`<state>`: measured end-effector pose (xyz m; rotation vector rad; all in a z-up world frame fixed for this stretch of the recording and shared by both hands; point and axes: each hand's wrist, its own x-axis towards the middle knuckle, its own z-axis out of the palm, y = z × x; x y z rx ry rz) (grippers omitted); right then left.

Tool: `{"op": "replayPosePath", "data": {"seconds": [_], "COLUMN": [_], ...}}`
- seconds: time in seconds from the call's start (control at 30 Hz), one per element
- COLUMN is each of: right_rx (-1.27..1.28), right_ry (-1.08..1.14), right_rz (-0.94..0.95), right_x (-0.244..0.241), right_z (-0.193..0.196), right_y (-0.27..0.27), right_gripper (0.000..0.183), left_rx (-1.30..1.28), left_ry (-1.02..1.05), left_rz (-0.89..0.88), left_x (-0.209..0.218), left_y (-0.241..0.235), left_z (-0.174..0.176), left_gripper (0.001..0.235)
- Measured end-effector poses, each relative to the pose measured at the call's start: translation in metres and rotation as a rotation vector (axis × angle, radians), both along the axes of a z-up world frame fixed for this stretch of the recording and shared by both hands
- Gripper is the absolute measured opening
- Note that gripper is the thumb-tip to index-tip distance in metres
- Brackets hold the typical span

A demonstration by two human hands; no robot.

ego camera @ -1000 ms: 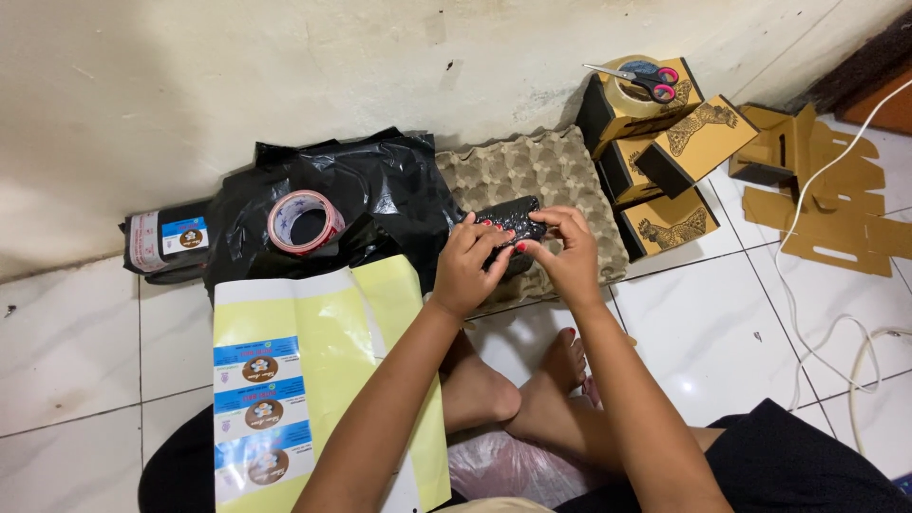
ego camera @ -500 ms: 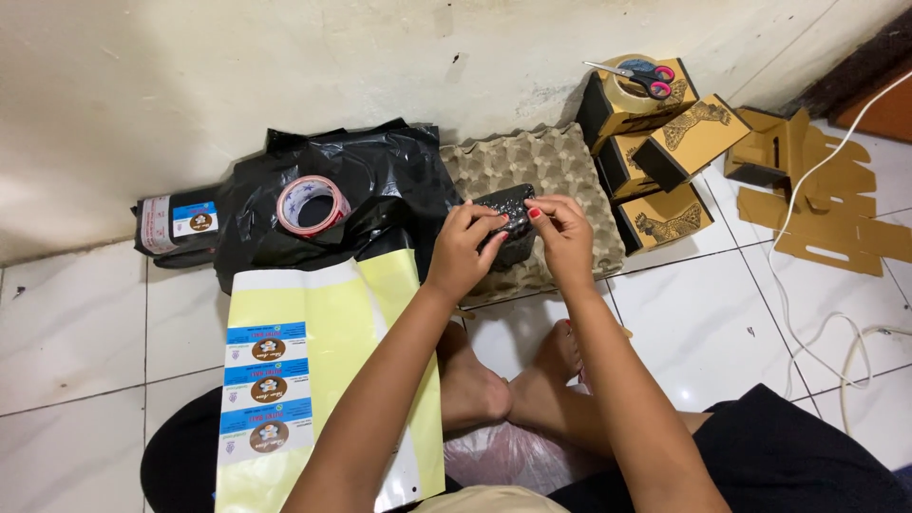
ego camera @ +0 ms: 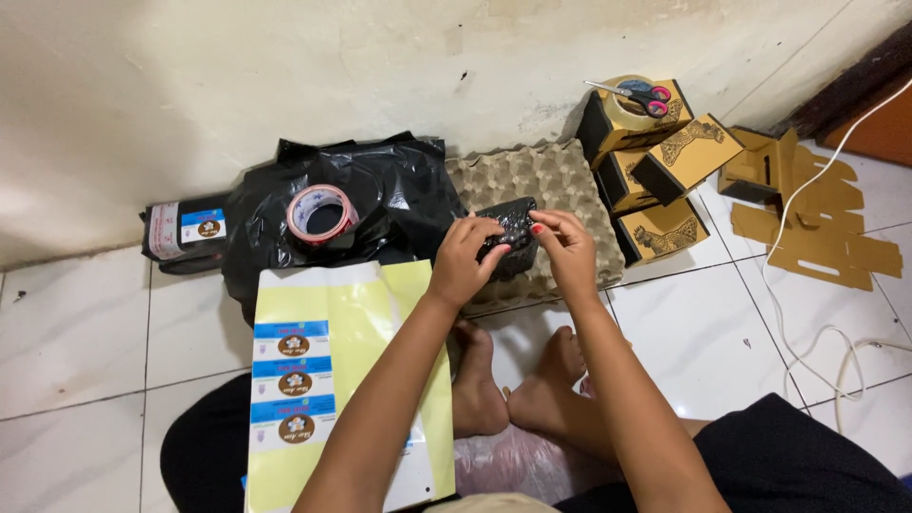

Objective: The person wraps an item in bubble wrap, places it inside a black plastic bag, and then prepares a roll of clear adhesive tape.

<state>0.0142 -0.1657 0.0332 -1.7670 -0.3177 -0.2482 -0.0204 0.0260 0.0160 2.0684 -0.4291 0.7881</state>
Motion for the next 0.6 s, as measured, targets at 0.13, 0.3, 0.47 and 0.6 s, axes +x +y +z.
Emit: {"op": "replayPosePath", "data": {"seconds": [0.13, 0.3, 0.47, 0.6], "right_rx": [-0.077, -0.139, -0.258, -0.356], "right_ry": [-0.066, -0.018, 0.031, 0.164], "right_rz": [0.005, 0.077, 0.146, 0.19], "right_x": [0.007, 0.019, 0.024, 0.029], "right_z": [-0.005, -0.007, 0.028, 0.073], "right_y": [0.005, -0.002, 0.009, 0.017], "right_gripper": [0.048, 0.025, 0.036, 0.016], "left_rx": [0.029, -0.004, -0.039, -0.068], "left_ry": [-0.005, -0.043, -0.066, -0.095], "left_rz": [-0.028, 0.022, 0.014, -0.002], "left_x": [0.005, 0.01, 0.012, 0.019], "left_y": [0.008, 0.018, 0.021, 0.025], "left_z": [0.003, -0.012, -0.013, -0.013], "left_gripper": [0.026, 0.02, 0.02, 0.019]}}
